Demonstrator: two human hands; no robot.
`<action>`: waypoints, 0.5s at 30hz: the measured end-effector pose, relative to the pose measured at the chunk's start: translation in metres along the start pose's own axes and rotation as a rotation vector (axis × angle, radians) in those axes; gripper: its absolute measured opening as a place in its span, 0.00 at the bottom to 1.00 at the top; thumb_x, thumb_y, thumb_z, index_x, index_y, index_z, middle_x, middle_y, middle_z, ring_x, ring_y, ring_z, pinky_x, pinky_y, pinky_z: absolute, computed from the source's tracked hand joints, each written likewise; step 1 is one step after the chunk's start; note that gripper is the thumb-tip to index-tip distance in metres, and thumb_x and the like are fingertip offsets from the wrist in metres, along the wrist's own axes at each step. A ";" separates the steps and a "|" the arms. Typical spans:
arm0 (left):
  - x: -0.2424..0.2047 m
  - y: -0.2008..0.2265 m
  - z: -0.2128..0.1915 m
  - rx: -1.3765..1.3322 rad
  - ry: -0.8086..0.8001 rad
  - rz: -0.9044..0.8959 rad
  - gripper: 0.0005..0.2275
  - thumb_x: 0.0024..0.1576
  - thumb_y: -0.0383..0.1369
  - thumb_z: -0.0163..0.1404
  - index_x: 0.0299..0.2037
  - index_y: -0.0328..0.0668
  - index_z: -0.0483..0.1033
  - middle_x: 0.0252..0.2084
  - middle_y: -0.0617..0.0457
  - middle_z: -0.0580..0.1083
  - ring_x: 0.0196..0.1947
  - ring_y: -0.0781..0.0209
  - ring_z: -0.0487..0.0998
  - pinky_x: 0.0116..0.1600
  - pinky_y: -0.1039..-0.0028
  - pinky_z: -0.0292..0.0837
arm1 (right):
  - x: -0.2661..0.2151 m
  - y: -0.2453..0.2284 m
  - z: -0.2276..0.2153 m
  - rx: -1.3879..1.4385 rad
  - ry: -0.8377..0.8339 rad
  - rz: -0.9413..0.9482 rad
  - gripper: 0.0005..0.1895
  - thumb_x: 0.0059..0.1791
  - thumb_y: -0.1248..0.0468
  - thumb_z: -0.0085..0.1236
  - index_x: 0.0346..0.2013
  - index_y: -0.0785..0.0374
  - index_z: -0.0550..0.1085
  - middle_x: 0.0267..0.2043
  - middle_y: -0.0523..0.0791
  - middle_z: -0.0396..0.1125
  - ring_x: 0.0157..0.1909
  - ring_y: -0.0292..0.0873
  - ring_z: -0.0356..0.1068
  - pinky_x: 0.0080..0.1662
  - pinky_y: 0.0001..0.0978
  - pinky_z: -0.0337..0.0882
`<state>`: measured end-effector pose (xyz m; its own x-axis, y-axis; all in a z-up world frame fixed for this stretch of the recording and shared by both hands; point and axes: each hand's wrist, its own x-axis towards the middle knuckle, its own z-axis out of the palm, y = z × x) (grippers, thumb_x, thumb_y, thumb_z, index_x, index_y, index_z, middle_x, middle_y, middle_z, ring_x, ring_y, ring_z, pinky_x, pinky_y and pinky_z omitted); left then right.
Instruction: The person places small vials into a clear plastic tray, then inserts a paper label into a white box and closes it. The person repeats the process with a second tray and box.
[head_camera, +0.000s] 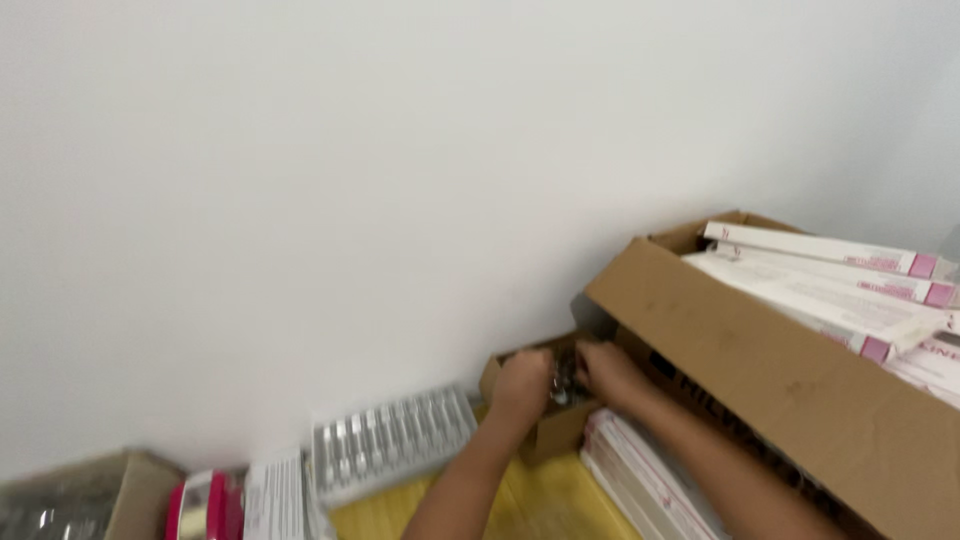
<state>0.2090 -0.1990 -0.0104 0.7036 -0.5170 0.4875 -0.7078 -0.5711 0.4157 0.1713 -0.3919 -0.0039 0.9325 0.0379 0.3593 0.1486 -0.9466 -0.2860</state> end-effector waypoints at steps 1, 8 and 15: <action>-0.012 -0.003 0.005 0.030 -0.040 -0.025 0.05 0.57 0.28 0.49 0.33 0.40 0.78 0.37 0.37 0.79 0.39 0.39 0.81 0.44 0.52 0.77 | -0.005 -0.001 0.003 0.022 0.022 -0.007 0.10 0.41 0.66 0.64 0.35 0.64 0.74 0.37 0.56 0.73 0.41 0.61 0.74 0.43 0.51 0.74; -0.021 -0.009 0.012 -0.013 0.006 -0.061 0.06 0.57 0.28 0.49 0.33 0.38 0.79 0.36 0.36 0.78 0.38 0.37 0.81 0.43 0.51 0.76 | -0.011 -0.001 0.021 -0.017 -0.012 -0.003 0.09 0.41 0.66 0.64 0.34 0.63 0.74 0.35 0.55 0.73 0.41 0.61 0.74 0.42 0.51 0.73; -0.033 0.004 -0.021 -0.182 0.115 -0.120 0.05 0.55 0.29 0.51 0.33 0.39 0.80 0.34 0.41 0.79 0.36 0.43 0.81 0.44 0.56 0.76 | -0.029 -0.017 0.009 0.222 0.238 0.058 0.04 0.46 0.67 0.61 0.34 0.64 0.75 0.33 0.53 0.74 0.35 0.51 0.76 0.41 0.40 0.74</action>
<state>0.1811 -0.1709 -0.0087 0.7790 -0.3700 0.5062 -0.6264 -0.4944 0.6027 0.1444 -0.3746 -0.0173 0.8421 -0.1153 0.5268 0.1897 -0.8511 -0.4896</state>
